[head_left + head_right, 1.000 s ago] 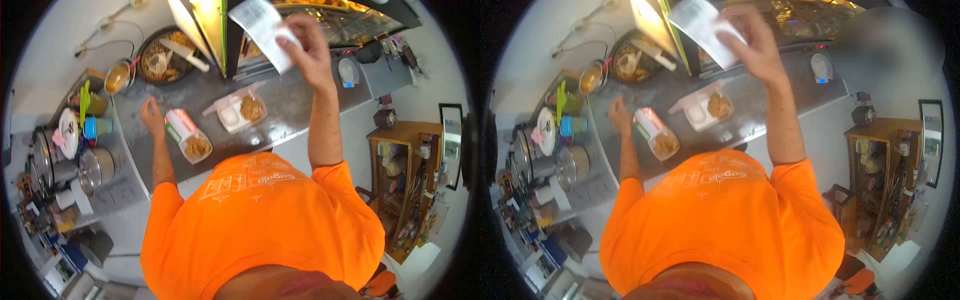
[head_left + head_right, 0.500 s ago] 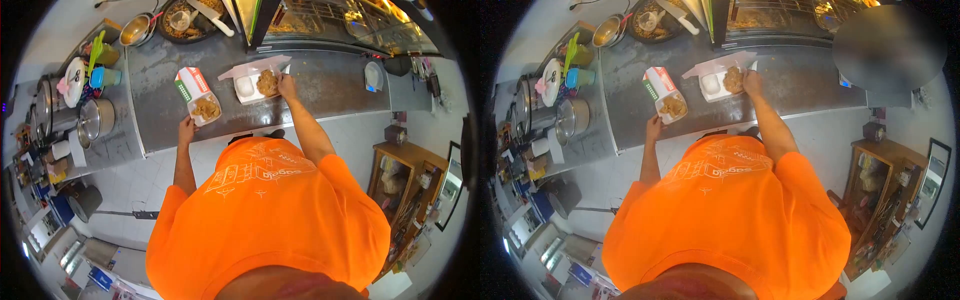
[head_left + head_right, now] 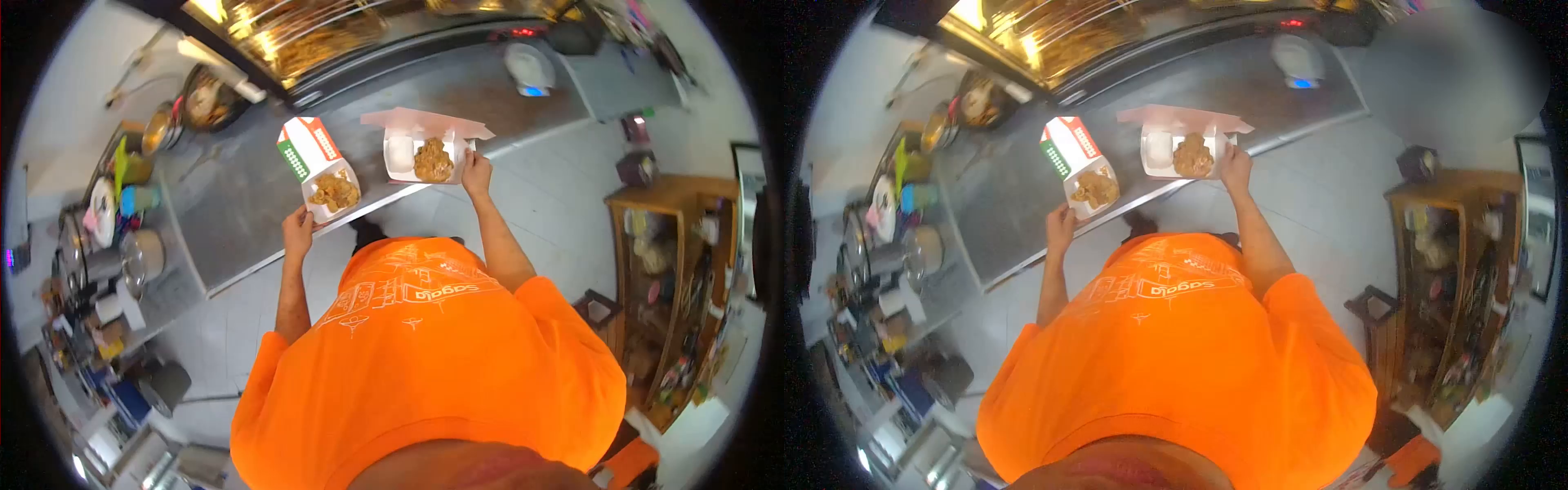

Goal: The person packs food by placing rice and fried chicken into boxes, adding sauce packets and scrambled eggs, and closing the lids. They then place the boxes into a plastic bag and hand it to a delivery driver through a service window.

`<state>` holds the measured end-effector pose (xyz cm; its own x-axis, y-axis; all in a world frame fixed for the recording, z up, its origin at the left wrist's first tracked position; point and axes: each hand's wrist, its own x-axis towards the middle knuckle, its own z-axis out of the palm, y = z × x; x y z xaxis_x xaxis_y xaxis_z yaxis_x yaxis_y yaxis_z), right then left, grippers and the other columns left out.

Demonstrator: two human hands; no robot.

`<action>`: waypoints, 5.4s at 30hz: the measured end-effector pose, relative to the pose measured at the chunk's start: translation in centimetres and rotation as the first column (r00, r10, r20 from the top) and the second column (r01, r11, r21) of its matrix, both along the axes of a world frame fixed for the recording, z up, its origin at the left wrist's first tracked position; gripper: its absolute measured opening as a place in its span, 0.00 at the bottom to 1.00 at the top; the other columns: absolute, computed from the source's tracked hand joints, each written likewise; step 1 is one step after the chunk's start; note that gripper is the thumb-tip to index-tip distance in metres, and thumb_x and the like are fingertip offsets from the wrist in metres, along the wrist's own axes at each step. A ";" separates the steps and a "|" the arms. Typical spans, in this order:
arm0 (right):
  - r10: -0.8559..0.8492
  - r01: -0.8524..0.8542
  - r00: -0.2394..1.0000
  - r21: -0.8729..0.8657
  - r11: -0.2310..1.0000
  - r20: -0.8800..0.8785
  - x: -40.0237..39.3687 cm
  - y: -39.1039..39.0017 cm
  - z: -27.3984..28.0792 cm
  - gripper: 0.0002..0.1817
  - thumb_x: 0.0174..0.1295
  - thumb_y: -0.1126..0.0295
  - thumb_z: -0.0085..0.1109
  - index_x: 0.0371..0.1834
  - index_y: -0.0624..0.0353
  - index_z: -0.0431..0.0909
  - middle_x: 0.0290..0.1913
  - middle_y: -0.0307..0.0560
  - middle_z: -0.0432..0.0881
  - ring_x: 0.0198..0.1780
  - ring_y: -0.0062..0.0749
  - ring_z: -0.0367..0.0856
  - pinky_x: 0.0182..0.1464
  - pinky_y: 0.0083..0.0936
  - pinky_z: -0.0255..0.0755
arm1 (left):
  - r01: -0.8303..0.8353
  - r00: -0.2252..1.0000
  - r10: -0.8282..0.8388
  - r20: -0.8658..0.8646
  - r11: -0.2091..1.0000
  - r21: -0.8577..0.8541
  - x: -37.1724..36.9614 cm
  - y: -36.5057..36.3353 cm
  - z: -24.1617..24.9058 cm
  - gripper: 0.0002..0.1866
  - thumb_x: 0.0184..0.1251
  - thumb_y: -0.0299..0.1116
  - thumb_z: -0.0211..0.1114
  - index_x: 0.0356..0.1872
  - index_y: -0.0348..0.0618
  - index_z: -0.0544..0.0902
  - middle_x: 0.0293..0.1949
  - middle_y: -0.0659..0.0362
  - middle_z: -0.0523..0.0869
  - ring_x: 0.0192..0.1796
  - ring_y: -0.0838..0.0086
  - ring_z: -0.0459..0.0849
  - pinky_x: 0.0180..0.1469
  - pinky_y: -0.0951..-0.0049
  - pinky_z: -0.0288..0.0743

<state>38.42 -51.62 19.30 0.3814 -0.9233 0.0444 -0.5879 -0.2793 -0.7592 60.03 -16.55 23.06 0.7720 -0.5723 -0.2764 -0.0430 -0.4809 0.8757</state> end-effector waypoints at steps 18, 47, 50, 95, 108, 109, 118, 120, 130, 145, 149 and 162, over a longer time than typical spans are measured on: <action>-0.614 0.620 0.784 0.126 0.774 -0.086 -33.8 -36.8 -1.1 0.20 0.66 0.65 0.47 0.27 0.74 0.78 0.29 0.70 0.80 0.36 0.61 0.81 0.39 0.45 0.74 | 0.307 0.908 -0.354 -0.223 0.926 -0.221 -21.9 -47.0 -3.3 0.14 0.66 0.25 0.49 0.46 0.28 0.80 0.28 0.53 0.85 0.28 0.74 0.86 0.29 0.78 0.80; 0.807 -0.923 0.378 0.252 0.291 0.454 -31.2 -108.4 12.0 0.06 0.61 0.75 0.55 0.40 0.62 0.78 0.31 0.44 0.82 0.38 0.28 0.80 0.43 0.27 0.73 | -0.105 0.950 -0.028 -0.310 0.908 -0.405 -43.0 -126.7 4.8 0.23 0.72 0.43 0.51 0.53 0.30 0.74 0.43 0.52 0.81 0.50 0.65 0.79 0.54 0.67 0.70; 0.933 -0.971 0.159 0.222 0.089 0.323 -31.7 -117.4 13.8 0.08 0.61 0.70 0.56 0.40 0.61 0.79 0.29 0.46 0.82 0.36 0.29 0.81 0.41 0.31 0.74 | -0.459 0.826 0.158 -0.541 0.746 -0.483 -43.5 -134.9 5.7 0.22 0.73 0.46 0.51 0.51 0.33 0.74 0.37 0.54 0.81 0.42 0.65 0.81 0.47 0.67 0.74; 0.504 -0.630 0.776 0.517 0.580 0.380 -30.1 -142.6 13.7 0.19 0.62 0.69 0.59 0.57 0.61 0.73 0.48 0.42 0.80 0.45 0.26 0.79 0.45 0.23 0.74 | -0.956 0.286 0.879 0.382 0.235 0.173 -48.6 -111.7 -14.8 0.13 0.61 0.41 0.62 0.40 0.44 0.82 0.36 0.47 0.85 0.40 0.55 0.84 0.41 0.59 0.76; 0.602 -0.421 0.780 0.854 0.304 0.170 -35.1 -107.7 7.4 0.11 0.58 0.69 0.62 0.41 0.62 0.79 0.32 0.42 0.82 0.25 0.28 0.81 0.30 0.23 0.73 | -0.839 0.451 0.838 0.307 0.516 -0.175 -54.8 -109.2 -8.4 0.09 0.63 0.31 0.61 0.37 0.39 0.86 0.35 0.54 0.84 0.37 0.65 0.82 0.41 0.68 0.74; 0.640 -0.427 0.753 0.854 0.297 0.154 -35.2 -105.5 6.9 0.11 0.58 0.69 0.63 0.40 0.63 0.79 0.31 0.43 0.82 0.25 0.28 0.81 0.29 0.22 0.72 | -0.776 0.575 0.802 0.162 0.597 -0.205 -55.5 -110.3 -5.9 0.08 0.63 0.30 0.62 0.37 0.38 0.86 0.31 0.56 0.85 0.34 0.68 0.83 0.38 0.71 0.75; 0.822 -0.626 0.489 0.774 0.097 0.292 -36.4 -96.3 4.0 0.08 0.61 0.73 0.60 0.39 0.68 0.78 0.30 0.45 0.82 0.26 0.24 0.82 0.26 0.15 0.71 | -0.485 0.774 0.260 -0.577 0.829 -0.277 -56.1 -113.8 -1.6 0.14 0.61 0.34 0.67 0.39 0.30 0.83 0.34 0.52 0.86 0.35 0.74 0.85 0.37 0.76 0.82; 0.765 -0.550 0.553 0.834 0.036 0.332 -36.7 -96.7 4.6 0.06 0.63 0.74 0.57 0.37 0.66 0.77 0.30 0.46 0.82 0.26 0.25 0.82 0.26 0.18 0.73 | -0.504 0.738 0.196 -0.645 0.796 -0.335 -56.4 -113.7 -1.9 0.14 0.62 0.34 0.66 0.40 0.30 0.83 0.35 0.52 0.86 0.36 0.73 0.85 0.38 0.76 0.82; 0.868 -0.693 0.343 0.720 -0.024 0.360 -37.2 -101.0 5.5 0.05 0.63 0.73 0.57 0.37 0.65 0.74 0.32 0.48 0.83 0.28 0.28 0.84 0.29 0.20 0.78 | -0.351 0.854 0.191 -0.483 0.898 -0.265 -56.1 -117.2 1.6 0.12 0.65 0.32 0.62 0.40 0.31 0.83 0.33 0.53 0.86 0.35 0.73 0.86 0.35 0.76 0.82; 0.988 -0.925 0.087 0.378 0.033 0.127 -35.6 -106.0 8.8 0.11 0.57 0.69 0.52 0.22 0.66 0.73 0.18 0.50 0.75 0.20 0.28 0.76 0.24 0.30 0.66 | -0.079 0.926 0.088 0.367 0.996 -0.040 -56.9 -123.0 3.8 0.10 0.62 0.31 0.55 0.27 0.34 0.76 0.27 0.47 0.82 0.31 0.55 0.82 0.36 0.64 0.75; 0.987 -0.980 0.141 0.133 0.150 -0.071 -34.3 -106.9 11.9 0.12 0.54 0.67 0.55 0.25 0.68 0.76 0.17 0.56 0.75 0.18 0.38 0.76 0.24 0.32 0.67 | -0.206 0.911 0.122 0.394 0.963 0.176 -56.8 -124.2 5.9 0.10 0.58 0.34 0.60 0.29 0.36 0.75 0.28 0.48 0.80 0.35 0.52 0.80 0.41 0.61 0.73; 0.802 -0.961 -0.176 -0.276 -0.014 0.571 -33.2 -107.8 25.8 0.15 0.64 0.64 0.54 0.26 0.66 0.77 0.22 0.41 0.75 0.21 0.18 0.69 0.22 0.17 0.60 | -0.277 0.101 0.793 0.601 0.602 -0.749 -59.4 -127.0 17.6 0.18 0.47 0.43 0.77 0.24 0.44 0.78 0.15 0.64 0.77 0.15 0.77 0.75 0.19 0.78 0.66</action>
<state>5.26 -159.43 45.12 0.8109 0.2927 0.5068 0.5336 -0.0143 -0.8456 0.67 -143.56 40.63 0.5005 0.2926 0.8148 -0.7081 -0.4031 0.5797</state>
